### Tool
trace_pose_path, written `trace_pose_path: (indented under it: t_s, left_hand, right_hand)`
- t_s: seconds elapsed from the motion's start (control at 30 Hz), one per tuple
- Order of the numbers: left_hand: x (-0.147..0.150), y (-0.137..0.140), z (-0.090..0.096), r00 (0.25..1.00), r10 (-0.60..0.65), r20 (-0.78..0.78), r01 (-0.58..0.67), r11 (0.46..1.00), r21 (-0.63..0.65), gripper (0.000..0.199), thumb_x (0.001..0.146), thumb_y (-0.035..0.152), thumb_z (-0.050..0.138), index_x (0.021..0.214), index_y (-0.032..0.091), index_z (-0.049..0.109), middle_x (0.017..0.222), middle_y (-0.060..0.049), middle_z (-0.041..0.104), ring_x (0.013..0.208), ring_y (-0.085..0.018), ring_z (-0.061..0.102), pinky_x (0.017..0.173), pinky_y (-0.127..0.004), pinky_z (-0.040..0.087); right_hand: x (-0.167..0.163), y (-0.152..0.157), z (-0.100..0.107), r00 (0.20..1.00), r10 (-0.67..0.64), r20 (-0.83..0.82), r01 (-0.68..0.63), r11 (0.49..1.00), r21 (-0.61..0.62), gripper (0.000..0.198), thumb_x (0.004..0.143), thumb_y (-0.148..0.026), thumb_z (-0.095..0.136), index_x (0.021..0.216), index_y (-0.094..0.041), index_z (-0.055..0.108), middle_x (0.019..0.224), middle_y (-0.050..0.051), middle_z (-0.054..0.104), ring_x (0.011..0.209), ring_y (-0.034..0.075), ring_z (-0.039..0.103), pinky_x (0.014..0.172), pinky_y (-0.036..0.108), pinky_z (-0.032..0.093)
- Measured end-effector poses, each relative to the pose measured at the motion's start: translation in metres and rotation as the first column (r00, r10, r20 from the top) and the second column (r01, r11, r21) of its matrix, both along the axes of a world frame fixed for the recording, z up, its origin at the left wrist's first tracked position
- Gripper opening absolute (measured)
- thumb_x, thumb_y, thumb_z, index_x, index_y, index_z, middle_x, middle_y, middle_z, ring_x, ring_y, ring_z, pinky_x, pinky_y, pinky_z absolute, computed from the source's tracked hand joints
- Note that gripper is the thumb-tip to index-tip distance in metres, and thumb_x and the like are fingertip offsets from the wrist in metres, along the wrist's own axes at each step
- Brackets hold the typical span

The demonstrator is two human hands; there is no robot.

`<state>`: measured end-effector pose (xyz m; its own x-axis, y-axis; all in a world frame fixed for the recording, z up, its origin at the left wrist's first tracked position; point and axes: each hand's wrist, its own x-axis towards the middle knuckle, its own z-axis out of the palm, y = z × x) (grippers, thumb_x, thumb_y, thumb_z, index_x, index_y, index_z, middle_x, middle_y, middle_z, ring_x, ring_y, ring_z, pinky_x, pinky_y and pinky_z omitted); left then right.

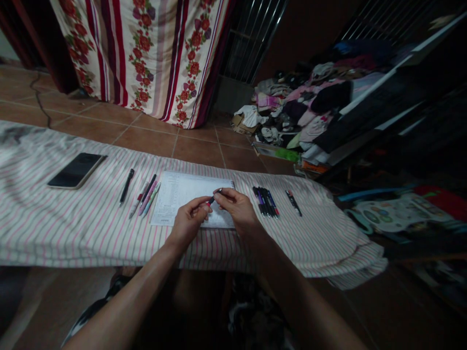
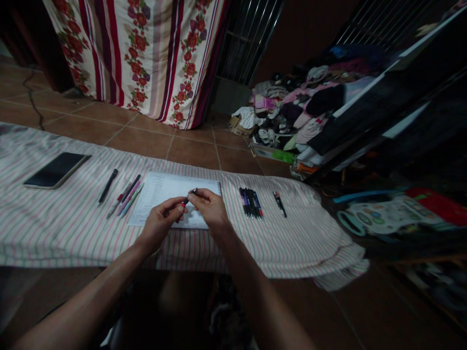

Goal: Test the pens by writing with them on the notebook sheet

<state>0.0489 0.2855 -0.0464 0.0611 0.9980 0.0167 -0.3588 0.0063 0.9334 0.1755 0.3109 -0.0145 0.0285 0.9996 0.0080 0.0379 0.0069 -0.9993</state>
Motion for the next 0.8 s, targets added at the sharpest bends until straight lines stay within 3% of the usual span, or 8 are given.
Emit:
trace_pose_path:
  t_s: [0.43,0.63,0.8]
  left_hand:
    - [-0.0013,0.0002,0.0001,0.999,0.004,-0.049,-0.005,1.000,-0.012,0.026,0.069,0.024,0.062,0.092,0.013,0.065,0.067,-0.001,0.062,0.057,-0.009,0.050,0.058,-0.022,0.041]
    - [-0.0041,0.0002,-0.0003,1.000,-0.002,-0.008,0.002,1.000,-0.015,0.025,0.070,0.022,0.061,0.092,0.012,0.064,0.064,0.001,0.060,0.055,-0.008,0.048,0.057,-0.021,0.039]
    - [-0.0038,-0.0004,0.0004,1.000,-0.015,0.009,0.015,0.999,-0.031,0.024,0.070,0.022,0.062,0.092,0.012,0.064,0.065,0.001,0.060,0.056,-0.008,0.048,0.058,-0.022,0.038]
  right_hand:
    - [-0.0042,-0.0009,0.0002,0.999,0.000,0.054,0.003,0.998,-0.063,0.031,0.055,-0.042,0.071,0.063,-0.017,0.055,0.054,-0.005,0.051,0.052,0.009,0.046,0.052,0.024,0.037]
    - [-0.0017,-0.0057,0.0017,0.997,0.079,-0.016,-0.079,0.996,-0.038,0.034,0.061,-0.038,0.068,0.088,-0.019,0.065,0.083,0.001,0.063,0.071,0.012,0.055,0.060,0.024,0.041]
    - [0.0008,-0.0054,0.0001,0.999,0.055,0.004,-0.054,0.998,-0.029,0.029,0.060,-0.035,0.069,0.086,-0.020,0.069,0.089,0.003,0.066,0.075,0.014,0.055,0.061,0.024,0.040]
